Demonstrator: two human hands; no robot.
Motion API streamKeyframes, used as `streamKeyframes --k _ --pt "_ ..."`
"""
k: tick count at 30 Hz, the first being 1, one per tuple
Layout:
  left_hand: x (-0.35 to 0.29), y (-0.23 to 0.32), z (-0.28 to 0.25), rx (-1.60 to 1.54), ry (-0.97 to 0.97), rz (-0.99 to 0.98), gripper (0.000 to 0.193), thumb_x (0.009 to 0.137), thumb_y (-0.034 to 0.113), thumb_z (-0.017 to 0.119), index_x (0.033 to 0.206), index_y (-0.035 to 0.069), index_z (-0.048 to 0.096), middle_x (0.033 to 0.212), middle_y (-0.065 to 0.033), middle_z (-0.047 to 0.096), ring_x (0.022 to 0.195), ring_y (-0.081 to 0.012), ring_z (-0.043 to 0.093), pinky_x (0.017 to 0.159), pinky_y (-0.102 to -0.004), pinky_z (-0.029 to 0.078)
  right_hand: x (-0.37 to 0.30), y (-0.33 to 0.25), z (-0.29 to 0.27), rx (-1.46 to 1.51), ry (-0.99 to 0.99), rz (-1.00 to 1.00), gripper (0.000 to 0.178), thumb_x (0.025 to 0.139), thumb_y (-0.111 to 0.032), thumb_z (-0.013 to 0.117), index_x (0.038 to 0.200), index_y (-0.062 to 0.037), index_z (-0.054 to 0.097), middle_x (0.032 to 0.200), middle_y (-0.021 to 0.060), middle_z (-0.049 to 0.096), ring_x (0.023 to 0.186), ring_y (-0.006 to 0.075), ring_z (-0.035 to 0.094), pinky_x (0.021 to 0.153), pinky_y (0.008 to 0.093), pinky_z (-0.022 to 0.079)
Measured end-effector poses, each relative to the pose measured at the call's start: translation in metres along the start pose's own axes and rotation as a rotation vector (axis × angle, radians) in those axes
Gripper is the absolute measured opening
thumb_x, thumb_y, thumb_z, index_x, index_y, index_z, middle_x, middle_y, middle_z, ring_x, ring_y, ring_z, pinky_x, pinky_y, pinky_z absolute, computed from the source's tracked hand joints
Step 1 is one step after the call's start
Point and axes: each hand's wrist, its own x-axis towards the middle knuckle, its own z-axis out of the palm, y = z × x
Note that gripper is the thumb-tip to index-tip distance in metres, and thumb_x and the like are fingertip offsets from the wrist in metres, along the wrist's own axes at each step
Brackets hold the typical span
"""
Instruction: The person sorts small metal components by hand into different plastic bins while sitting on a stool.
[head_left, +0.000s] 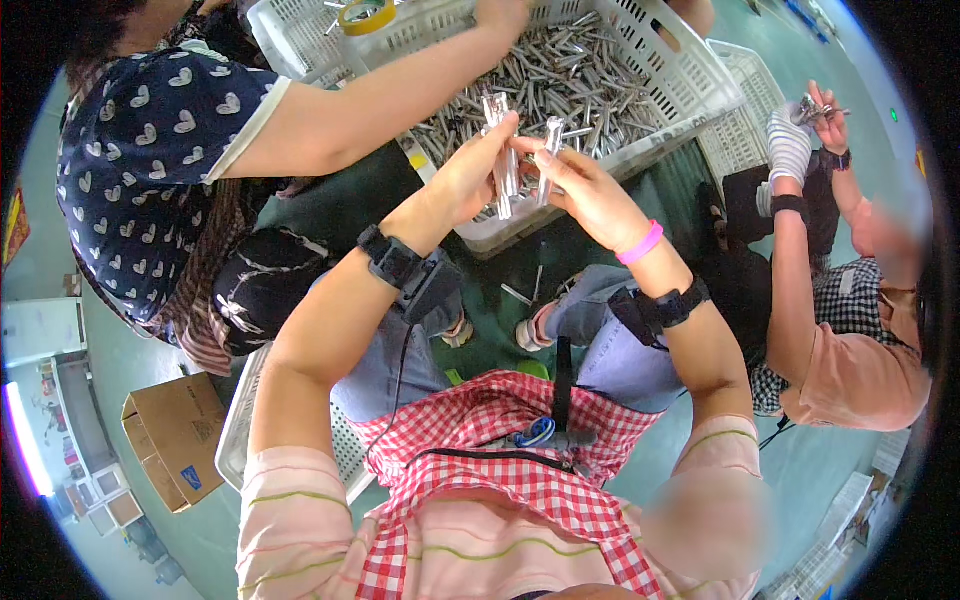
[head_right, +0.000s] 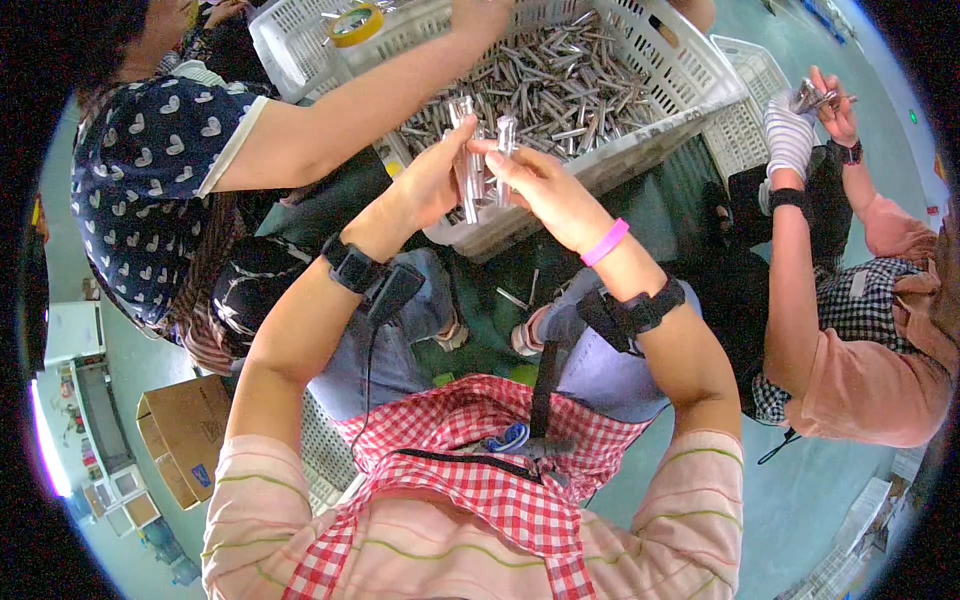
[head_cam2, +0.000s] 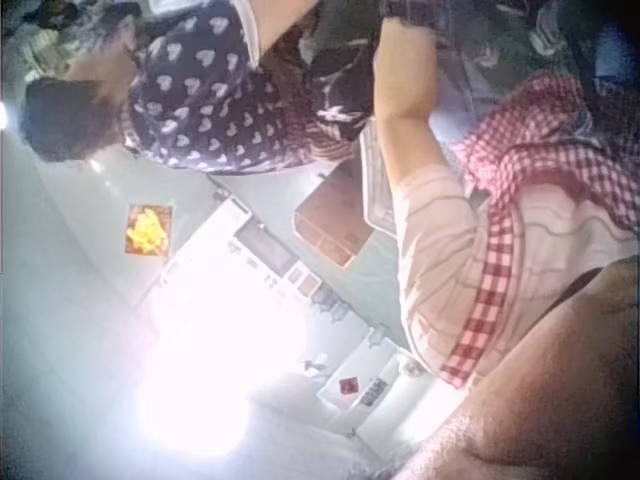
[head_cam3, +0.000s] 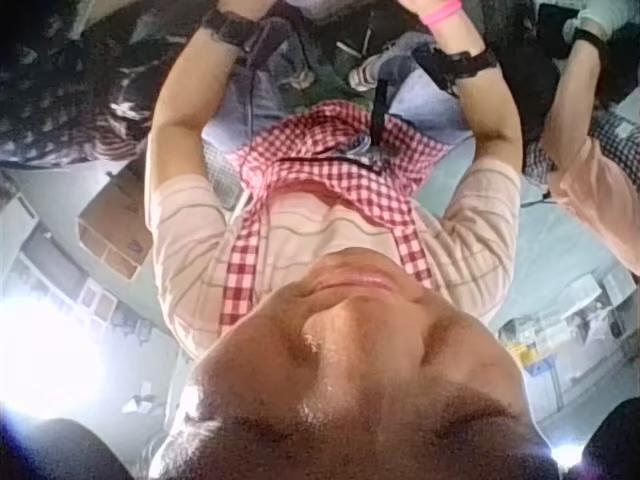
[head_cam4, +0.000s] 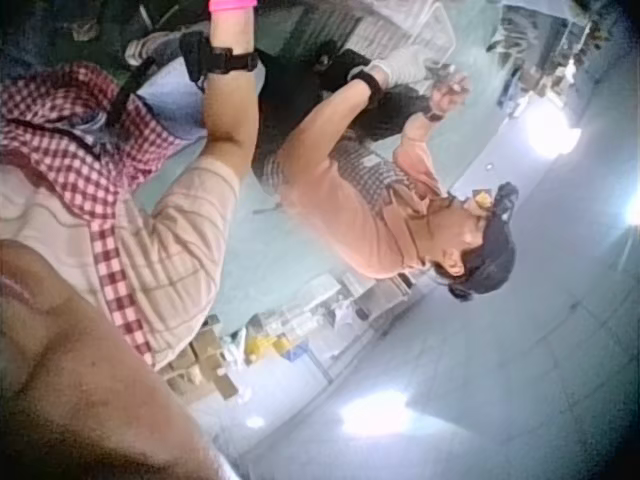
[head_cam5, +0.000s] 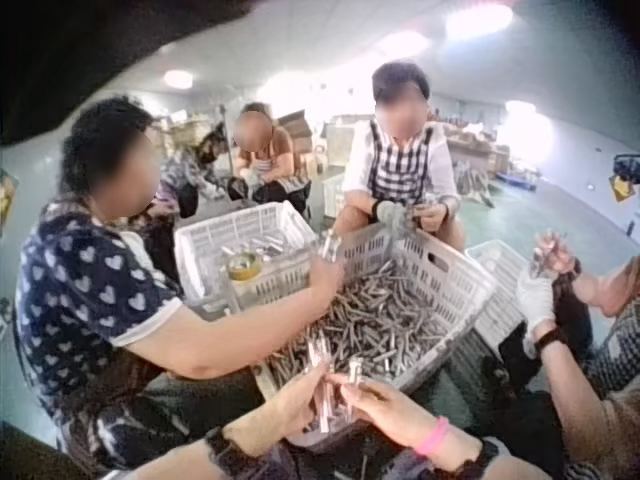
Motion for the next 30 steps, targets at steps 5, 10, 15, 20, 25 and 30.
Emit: streamKeyframes --k 5,10,15,20,25,30 --pt "-0.009 0.006 0.013 -0.205 -0.074 -0.011 0.057 0.095 0.051 0.027 0.115 0.003 0.051 0.108 -0.0112 0.06 0.101 -0.0253 0.057 0.092 -0.0439 0.044 0.003 0.011 -0.012 -0.04 0.024 0.019 0.041 0.088 -0.043 0.054 0.111 -0.0094 0.056 0.101 -0.0013 0.055 0.096 0.0079 0.052 0.082 0.0285 0.044" --pt "-0.027 0.032 0.061 -0.08 0.117 0.029 0.076 0.092 0.06 0.01 0.093 0.001 0.058 0.07 -0.0079 0.062 0.066 -0.0214 0.06 0.068 -0.0316 0.051 0.022 0.018 -0.021 0.074 -0.04 -0.182 0.04 0.094 -0.035 0.045 0.125 -0.0098 0.05 0.106 0.0018 0.059 0.091 0.0119 0.057 0.074 0.0293 0.049" --pt "-0.009 0.016 0.023 0.484 -0.142 0.349 0.065 0.095 0.054 0.014 0.108 0.003 0.054 0.085 -0.0082 0.061 0.078 -0.0164 0.058 0.078 -0.0287 0.046 0.01 -0.013 0.014 0.393 -0.017 -0.203 0.037 0.094 -0.03 0.047 0.123 -0.0064 0.051 0.108 0.0019 0.06 0.093 0.0122 0.058 0.077 0.0252 0.047" --pt "-0.013 0.013 0.021 0.64 0.037 0.577 0.049 0.098 0.04 0.03 0.123 0.001 0.049 0.11 -0.0065 0.059 0.101 -0.0158 0.053 0.093 -0.0259 0.038 0.007 -0.024 -0.002 0.477 0.03 -0.3 0.036 0.093 -0.027 0.05 0.119 -0.0018 0.052 0.113 0.0083 0.06 0.099 0.0155 0.058 0.086 0.0289 0.047" --pt "-0.022 0.034 0.019 0.837 0.117 0.32 0.041 0.094 0.038 0.043 0.109 0.005 0.061 0.099 -0.0005 0.062 0.091 -0.0106 0.055 0.078 -0.0263 0.042 0.003 -0.025 -0.026 0.285 0.005 -0.348 0.044 0.092 -0.033 0.048 0.124 -0.0041 0.049 0.113 0.0077 0.059 0.094 0.0176 0.06 0.07 0.0299 0.053" --pt "-0.031 0.037 0.011 0.954 0.163 0.259 0.025 0.092 0.021 0.045 0.106 0.004 0.058 0.096 -0.0012 0.062 0.081 -0.009 0.058 0.069 -0.0218 0.044 -0.002 -0.034 -0.032 0.352 0.0 -0.338 0.044 0.094 -0.03 0.043 0.128 0.0 0.044 0.115 0.012 0.056 0.095 0.0235 0.058 0.061 0.0302 0.047"
